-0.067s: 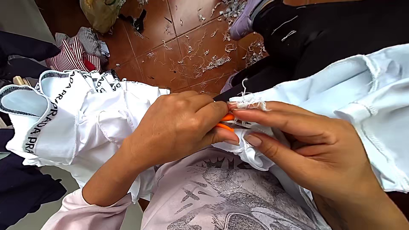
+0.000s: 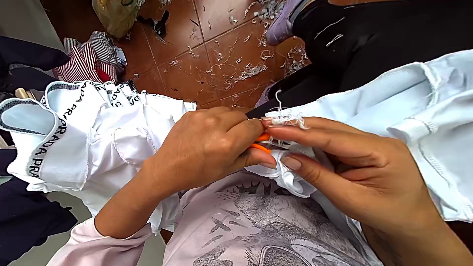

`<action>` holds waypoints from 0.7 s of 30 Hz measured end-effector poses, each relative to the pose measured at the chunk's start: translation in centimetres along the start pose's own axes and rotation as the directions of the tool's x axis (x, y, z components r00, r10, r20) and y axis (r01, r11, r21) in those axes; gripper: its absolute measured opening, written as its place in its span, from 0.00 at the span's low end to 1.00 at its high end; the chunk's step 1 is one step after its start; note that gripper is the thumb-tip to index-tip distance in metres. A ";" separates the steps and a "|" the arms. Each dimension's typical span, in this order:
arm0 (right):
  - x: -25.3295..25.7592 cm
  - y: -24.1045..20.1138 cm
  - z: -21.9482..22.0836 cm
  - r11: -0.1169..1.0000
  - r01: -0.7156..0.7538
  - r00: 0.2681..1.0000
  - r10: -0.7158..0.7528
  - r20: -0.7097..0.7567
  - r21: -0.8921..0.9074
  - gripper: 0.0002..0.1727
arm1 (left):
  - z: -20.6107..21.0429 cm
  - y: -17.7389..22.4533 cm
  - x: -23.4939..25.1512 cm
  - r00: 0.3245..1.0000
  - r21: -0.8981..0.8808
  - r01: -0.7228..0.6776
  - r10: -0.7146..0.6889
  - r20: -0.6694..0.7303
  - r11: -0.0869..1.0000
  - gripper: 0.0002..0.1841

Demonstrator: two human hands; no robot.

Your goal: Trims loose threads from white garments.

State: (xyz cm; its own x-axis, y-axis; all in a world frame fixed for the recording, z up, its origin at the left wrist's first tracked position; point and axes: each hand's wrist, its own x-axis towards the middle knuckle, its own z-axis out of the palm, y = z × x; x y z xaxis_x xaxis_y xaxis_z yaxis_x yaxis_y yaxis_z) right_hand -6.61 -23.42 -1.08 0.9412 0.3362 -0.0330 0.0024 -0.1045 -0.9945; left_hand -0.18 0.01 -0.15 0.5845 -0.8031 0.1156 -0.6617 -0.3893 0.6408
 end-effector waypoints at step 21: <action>0.2 -0.3 -0.1 0.999 -0.031 0.999 0.030 0.043 0.012 0.26 | 0.7 -0.2 -0.8 0.998 -0.029 0.001 -0.002 -0.058 1.000 0.23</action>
State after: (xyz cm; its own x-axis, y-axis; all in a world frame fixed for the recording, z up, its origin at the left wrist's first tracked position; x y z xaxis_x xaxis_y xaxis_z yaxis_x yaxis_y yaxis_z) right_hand -6.44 -23.39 -0.80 0.9254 0.3731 -0.0672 -0.0304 -0.1039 -0.9941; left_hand -0.85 0.40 -0.85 0.6122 -0.7748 0.1577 -0.6473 -0.3766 0.6627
